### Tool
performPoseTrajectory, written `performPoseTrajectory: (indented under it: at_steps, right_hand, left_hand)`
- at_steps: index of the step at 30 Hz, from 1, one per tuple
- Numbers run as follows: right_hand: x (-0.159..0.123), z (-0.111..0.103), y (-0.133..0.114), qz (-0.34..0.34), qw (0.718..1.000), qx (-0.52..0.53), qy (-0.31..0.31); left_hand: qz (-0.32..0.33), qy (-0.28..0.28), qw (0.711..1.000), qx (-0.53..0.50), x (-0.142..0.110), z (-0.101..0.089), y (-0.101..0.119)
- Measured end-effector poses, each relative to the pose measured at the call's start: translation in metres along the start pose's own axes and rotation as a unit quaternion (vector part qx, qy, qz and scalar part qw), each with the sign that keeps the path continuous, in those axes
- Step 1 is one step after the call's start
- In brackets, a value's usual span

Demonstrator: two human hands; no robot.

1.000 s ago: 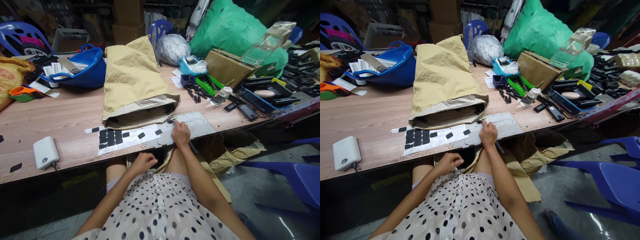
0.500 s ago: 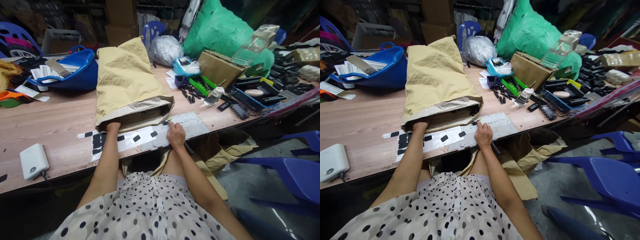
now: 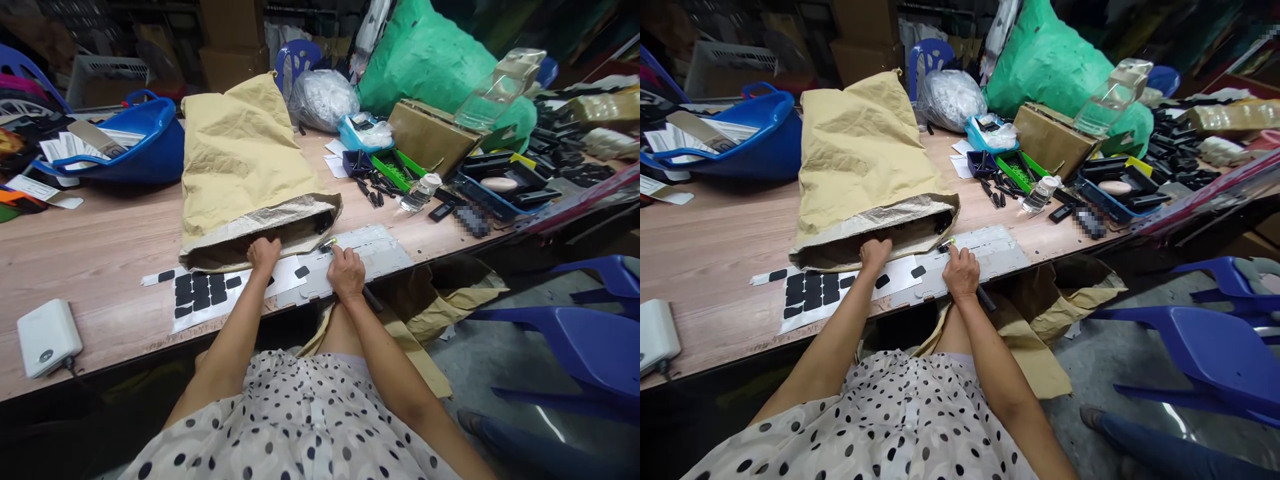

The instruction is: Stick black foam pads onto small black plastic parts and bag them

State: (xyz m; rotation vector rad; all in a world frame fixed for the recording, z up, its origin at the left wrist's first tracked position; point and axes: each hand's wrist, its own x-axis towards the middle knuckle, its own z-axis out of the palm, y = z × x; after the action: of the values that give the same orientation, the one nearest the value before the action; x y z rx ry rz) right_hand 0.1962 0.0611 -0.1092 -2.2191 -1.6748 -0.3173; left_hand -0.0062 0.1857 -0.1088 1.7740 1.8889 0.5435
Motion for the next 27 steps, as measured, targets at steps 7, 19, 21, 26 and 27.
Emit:
performPoseTrajectory:
  at_steps: [7, 19, 21, 26, 27]
  right_hand:
    - [-0.002, -0.001, -0.001, -0.006, 1.0, -0.009, 0.008]
    - [-0.008, 0.0, 0.001, -0.002, 1.0, -0.011, 0.021]
    - [-0.009, 0.0, 0.002, -0.001, 1.0, -0.008, 0.017]
    - [-0.008, -0.001, 0.004, 0.001, 1.0, -0.013, 0.023]
    - [-0.007, -0.001, 0.004, 0.001, 1.0, -0.013, 0.025]
  left_hand:
    - [0.153, -0.023, 0.987, 0.035, -0.017, 0.023, 0.103]
    - [0.323, -0.251, 0.909, 0.086, 0.036, 0.063, 0.12]
    - [0.308, -0.236, 0.917, 0.086, 0.029, 0.053, 0.11]
    - [0.212, -0.211, 0.948, 0.106, 0.007, 0.02, 0.076]
    - [0.204, -0.2, 0.952, 0.108, 0.002, 0.014, 0.069]
